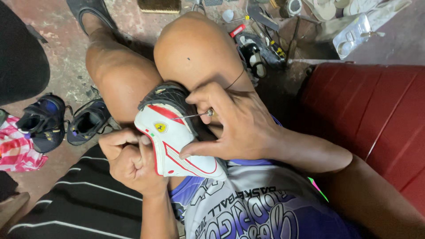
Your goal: The person is repairing a white and red sneaker by hand-sewing the sole to the upper. They use a needle and thread to stitch along the edge of the shoe, pulling the thread tight after each pass. The person holds the shoe on their lap and manipulates the needle and thread with both hands.
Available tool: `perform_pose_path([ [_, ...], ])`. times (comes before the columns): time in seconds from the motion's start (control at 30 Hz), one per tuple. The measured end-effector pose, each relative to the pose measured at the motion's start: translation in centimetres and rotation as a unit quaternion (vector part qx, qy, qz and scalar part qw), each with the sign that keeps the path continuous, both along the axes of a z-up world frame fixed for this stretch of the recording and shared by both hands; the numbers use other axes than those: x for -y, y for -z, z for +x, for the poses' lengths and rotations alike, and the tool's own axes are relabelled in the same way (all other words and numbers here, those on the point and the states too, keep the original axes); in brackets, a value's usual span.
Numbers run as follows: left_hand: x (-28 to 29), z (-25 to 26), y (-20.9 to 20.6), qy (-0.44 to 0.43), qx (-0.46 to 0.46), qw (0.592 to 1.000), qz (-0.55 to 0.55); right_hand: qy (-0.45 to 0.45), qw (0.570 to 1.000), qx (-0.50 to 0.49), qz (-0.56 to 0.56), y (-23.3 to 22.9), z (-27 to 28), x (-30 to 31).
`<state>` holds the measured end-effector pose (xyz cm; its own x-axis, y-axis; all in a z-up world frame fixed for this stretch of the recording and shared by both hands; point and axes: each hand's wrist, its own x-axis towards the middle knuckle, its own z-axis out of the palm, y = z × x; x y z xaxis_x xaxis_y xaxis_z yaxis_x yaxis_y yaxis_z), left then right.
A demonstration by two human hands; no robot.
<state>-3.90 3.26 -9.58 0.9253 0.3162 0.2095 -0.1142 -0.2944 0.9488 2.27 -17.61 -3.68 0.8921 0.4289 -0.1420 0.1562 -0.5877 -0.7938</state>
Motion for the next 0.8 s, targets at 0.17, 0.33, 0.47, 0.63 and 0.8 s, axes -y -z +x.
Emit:
perform_pose_path([
  [0.17,-0.1,-0.2,-0.2,0.024,-0.021,0.995,-0.091,-0.010,0.996,-0.037,0.078,-0.6,0.7,1.3],
  [0.33,-1.2,0.2,-0.8,0.122,-0.099,0.973,-0.171,-0.044,0.996,-0.044,0.067,-2.1,2.0,3.2],
  [0.47,-1.9,1.2,-3.0,0.196,-0.145,0.970,-0.019,-0.047,0.963,0.039,0.262,-2.5,1.9,2.2],
  [0.63,-2.0,2.6,-3.7,0.254,-0.121,0.957,0.069,-0.102,0.956,0.079,0.265,-0.8,1.7,-1.3],
  [0.8,-2.2,1.1,-2.3,0.223,-0.159,0.956,0.103,-0.118,0.964,0.203,0.126,0.2,0.9,-2.2],
])
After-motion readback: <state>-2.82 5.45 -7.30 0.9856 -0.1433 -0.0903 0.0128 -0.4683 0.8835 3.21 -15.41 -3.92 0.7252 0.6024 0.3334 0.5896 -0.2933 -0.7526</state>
